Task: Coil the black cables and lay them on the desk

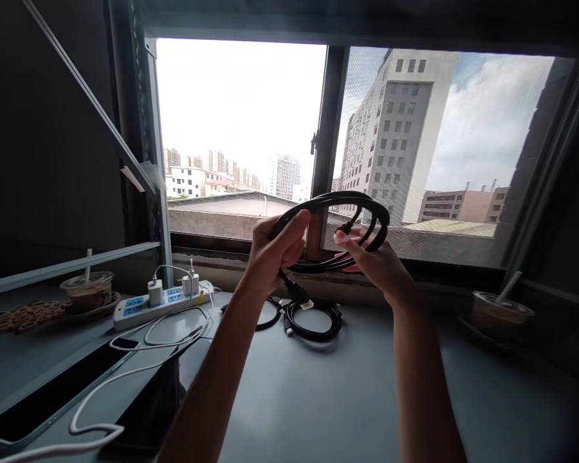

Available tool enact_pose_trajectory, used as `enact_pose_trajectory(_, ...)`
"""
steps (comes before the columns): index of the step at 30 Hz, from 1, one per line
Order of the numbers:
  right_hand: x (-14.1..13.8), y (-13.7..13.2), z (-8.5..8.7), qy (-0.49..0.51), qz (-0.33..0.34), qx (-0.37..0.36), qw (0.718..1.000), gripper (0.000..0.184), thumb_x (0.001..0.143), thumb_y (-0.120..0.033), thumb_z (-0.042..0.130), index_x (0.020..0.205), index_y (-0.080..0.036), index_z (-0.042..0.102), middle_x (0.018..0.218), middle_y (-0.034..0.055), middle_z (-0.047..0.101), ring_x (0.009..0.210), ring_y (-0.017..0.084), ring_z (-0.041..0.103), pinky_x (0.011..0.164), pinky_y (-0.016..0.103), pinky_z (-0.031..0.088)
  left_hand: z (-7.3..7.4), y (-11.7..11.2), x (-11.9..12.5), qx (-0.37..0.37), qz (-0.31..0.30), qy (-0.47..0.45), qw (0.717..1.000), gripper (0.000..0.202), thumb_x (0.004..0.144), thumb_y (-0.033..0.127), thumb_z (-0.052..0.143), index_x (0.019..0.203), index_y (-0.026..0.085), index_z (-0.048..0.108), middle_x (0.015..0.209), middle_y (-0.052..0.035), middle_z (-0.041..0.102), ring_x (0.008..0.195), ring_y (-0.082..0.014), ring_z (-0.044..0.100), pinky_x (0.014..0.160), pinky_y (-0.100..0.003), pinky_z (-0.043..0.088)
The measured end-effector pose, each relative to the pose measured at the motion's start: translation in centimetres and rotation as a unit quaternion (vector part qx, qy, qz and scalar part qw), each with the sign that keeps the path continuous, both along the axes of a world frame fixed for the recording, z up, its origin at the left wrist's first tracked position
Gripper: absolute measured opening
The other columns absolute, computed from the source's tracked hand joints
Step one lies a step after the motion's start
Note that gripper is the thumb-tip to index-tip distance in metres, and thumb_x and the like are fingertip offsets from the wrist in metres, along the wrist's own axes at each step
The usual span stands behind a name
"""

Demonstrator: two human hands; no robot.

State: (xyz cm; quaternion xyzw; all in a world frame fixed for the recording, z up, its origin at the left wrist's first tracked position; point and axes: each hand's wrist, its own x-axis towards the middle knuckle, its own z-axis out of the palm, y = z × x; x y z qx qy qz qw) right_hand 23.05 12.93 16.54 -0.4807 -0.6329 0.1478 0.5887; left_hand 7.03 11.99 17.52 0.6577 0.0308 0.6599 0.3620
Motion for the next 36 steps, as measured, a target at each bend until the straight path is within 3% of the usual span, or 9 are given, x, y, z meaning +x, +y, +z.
enact_pose_trajectory(4,0.3,-0.8,0.1,0.008,0.065,0.009,0.998,0.035,0.074,-0.043,0.059,0.096,-0.017,0.067,0.087,0.0058,0.068,0.078,0.018,0.064,0.052,0.023,0.053,0.1,-0.1,-0.2,-0.032,0.057,-0.036,0.997,0.057,0.071,0.041,0.065,0.043,0.018,0.021,0.039,0.0081,0.016,0.032,-0.0015,0.015,0.033,-0.022,0.008)
enact_pose_trajectory(7,0.6,-2.1,0.4,0.013,0.042,0.047,0.998,0.034,0.068,-0.041,0.066,0.091,-0.016,0.069,0.083,0.0056,0.069,0.074,0.018,0.064,0.055,0.025,0.053,0.3,0.1,-0.2,-0.057,0.103,-0.101,0.988,0.054,0.073,0.039,0.064,0.045,0.018,0.022,0.041,0.0082,0.014,0.031,-0.0021,0.015,0.032,-0.022,0.007)
enact_pose_trajectory(10,0.5,-3.2,0.9,0.051,0.058,0.076,0.994,0.039,0.065,-0.041,0.069,0.095,-0.015,0.067,0.081,0.0058,0.069,0.071,0.017,0.064,0.059,0.026,0.053,0.5,0.2,0.1,-0.078,0.107,-0.152,0.979,0.052,0.077,0.041,0.06,0.048,0.018,0.024,0.042,0.0081,0.014,0.031,-0.0028,0.015,0.03,-0.021,0.009)
enact_pose_trajectory(16,-1.1,-3.1,1.3,0.078,-0.006,0.149,0.986,0.032,0.074,-0.044,0.06,0.086,-0.017,0.068,0.082,0.0065,0.069,0.079,0.019,0.064,0.067,0.028,0.05,0.0,-0.3,1.7,-0.127,0.114,-0.218,0.961,0.053,0.084,0.042,0.048,0.048,0.019,0.017,0.041,0.0075,0.012,0.031,-0.0039,0.016,0.029,-0.02,0.015)
enact_pose_trajectory(19,-1.9,-2.6,1.3,0.079,-0.014,0.144,0.986,0.036,0.081,-0.047,0.05,0.075,-0.016,0.068,0.07,0.0065,0.068,0.067,0.015,0.062,0.059,0.024,0.047,-0.4,-0.2,2.4,-0.119,0.139,-0.222,0.958,0.052,0.085,0.043,0.045,0.048,0.019,0.018,0.041,0.0073,0.013,0.032,-0.0046,0.019,0.031,-0.02,0.02)
enact_pose_trajectory(25,-2.3,-3.5,1.5,0.128,0.08,0.109,0.982,0.039,0.078,-0.05,0.051,0.064,-0.015,0.061,0.051,0.001,0.058,0.046,0.009,0.052,0.044,0.019,0.039,-1.1,1.5,2.3,-0.103,0.176,-0.212,0.956,0.051,0.087,0.045,0.041,0.048,0.02,0.02,0.042,0.0075,0.015,0.033,-0.0052,0.02,0.032,-0.02,0.027)
enact_pose_trajectory(30,-2.9,-5.2,1.6,0.099,0.131,0.11,0.98,0.039,0.08,-0.048,0.046,0.056,-0.017,0.048,0.05,-0.001,0.05,0.042,0.007,0.046,0.036,0.017,0.033,-1.4,2.7,1.9,-0.077,0.196,-0.213,0.954,0.052,0.084,0.051,0.044,0.049,0.02,0.021,0.042,0.0083,0.015,0.032,-0.0042,0.019,0.031,-0.019,0.024)
enact_pose_trajectory(33,-3.3,-5.4,1.5,0.07,0.093,0.108,0.987,0.036,0.077,-0.052,0.047,0.063,-0.018,0.047,0.055,-0.0016,0.051,0.041,0.006,0.044,0.037,0.018,0.035,-1.4,2.8,1.8,-0.085,0.226,-0.2,0.95,0.052,0.083,0.05,0.045,0.049,0.019,0.023,0.042,0.0082,0.018,0.032,-0.0036,0.02,0.031,-0.019,0.024)
enact_pose_trajectory(36,-3.4,-5.0,1.1,0.018,-0.014,0.149,0.989,0.032,0.066,-0.041,0.064,0.085,-0.019,0.051,0.07,-0.0005,0.057,0.053,0.009,0.052,0.047,0.02,0.044,-1.2,2.4,1.8,-0.108,0.246,-0.187,0.945,0.051,0.083,0.046,0.047,0.047,0.019,0.023,0.04,0.0082,0.019,0.032,-0.0034,0.02,0.031,-0.019,0.022)
